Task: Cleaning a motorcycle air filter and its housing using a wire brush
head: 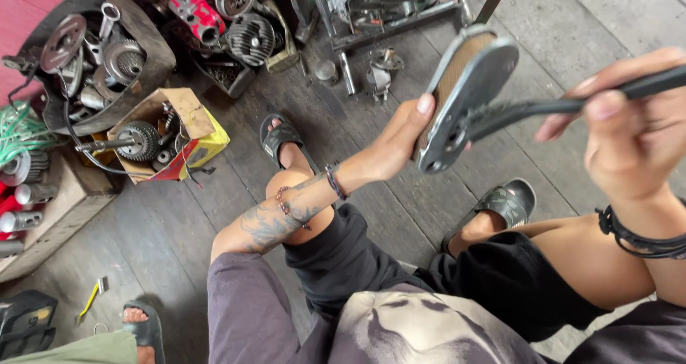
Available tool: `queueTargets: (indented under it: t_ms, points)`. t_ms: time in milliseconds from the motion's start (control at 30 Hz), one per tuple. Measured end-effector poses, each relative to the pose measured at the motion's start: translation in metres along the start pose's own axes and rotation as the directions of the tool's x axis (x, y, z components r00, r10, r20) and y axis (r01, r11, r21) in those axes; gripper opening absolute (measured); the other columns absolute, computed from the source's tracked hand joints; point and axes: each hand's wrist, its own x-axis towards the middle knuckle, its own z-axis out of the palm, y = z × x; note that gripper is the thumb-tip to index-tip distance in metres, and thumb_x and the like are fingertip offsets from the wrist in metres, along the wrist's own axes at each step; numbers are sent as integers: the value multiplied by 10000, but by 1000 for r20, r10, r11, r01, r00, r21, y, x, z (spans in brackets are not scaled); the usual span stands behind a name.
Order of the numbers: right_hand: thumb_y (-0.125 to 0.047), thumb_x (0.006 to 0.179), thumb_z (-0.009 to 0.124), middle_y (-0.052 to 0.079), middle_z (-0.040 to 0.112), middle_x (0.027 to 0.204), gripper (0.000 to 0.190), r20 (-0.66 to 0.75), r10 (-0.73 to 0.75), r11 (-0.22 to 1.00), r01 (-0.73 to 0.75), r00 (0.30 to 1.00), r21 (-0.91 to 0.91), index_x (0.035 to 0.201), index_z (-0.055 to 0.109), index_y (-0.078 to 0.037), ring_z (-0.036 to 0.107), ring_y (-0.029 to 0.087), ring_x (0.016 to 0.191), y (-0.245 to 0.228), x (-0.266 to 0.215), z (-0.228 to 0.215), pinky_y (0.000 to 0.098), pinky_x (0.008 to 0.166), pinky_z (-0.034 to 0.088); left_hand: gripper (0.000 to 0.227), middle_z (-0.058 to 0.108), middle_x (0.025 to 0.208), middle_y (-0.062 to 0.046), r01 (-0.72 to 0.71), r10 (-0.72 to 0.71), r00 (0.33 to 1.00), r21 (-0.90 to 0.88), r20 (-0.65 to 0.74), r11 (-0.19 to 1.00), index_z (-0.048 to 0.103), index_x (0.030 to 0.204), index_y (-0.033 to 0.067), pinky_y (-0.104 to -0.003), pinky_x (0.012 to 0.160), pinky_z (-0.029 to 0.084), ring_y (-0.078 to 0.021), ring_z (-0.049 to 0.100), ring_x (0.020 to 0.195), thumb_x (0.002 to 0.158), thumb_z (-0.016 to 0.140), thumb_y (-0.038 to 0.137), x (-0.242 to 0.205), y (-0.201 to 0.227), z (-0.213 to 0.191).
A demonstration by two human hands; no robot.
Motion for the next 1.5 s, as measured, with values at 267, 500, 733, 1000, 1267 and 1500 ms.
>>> queueTargets:
  t_ms: [267,500,733,1000,1267,1500]
  points:
    - [-65,1121,532,127,425,968,154,-138,147,988,-138,979,76,1152,390,-13,529,240,525,-8,-16,-7,322,444,476,815,713,1189,-214,161,-191,976,-238,-108,958,606,1259,-19,-450,995,607,-297,735,1055,939,403,701,22,-3,-18]
    - [-582,950,619,143,638,1128,632,-222,306,917,-224,926,329,1450,576,-197,610,253,766,24,-24,-74,284,482,438,790,749,1223,-167,206,-324,929,-476,-179,855,613,1375,-1,-382,484,541,-212,686,710,905,438,609,100,24,-16]
    - [-525,1127,380,23,446,740,450,-192,21,982,16,981,187,1200,559,-120,483,206,485,2,-48,-86,256,461,389,595,633,1254,-144,-190,233,972,-682,-29,706,617,1309,-25,-389,530,481,-233,572,923,1144,434,517,102,-13,32]
    - [63,798,389,157,635,1523,476,346,760,566,-822,550,61,1201,642,64,751,599,1035,-31,-54,-102,581,899,542,599,550,1031,-80,-59,-62,986,-663,-157,746,566,1205,33,-290,391,448,-146,522,762,1069,380,586,0,-60,28]
    - [-71,946,501,210,801,1096,240,590,424,901,-388,687,-196,1179,451,-42,846,214,864,-56,-51,-35,274,707,740,711,717,1223,-209,-56,-225,914,-655,-337,754,611,1342,-64,-375,806,616,-268,734,993,1106,389,569,-26,-106,19]
    - [-94,1187,520,141,695,1258,212,167,718,649,-565,675,-510,1279,606,76,630,218,694,23,-82,-71,302,714,552,702,685,1288,-310,-164,-147,929,-733,-340,660,536,1433,-109,-440,924,610,-335,711,1141,1146,432,524,-22,-107,30]
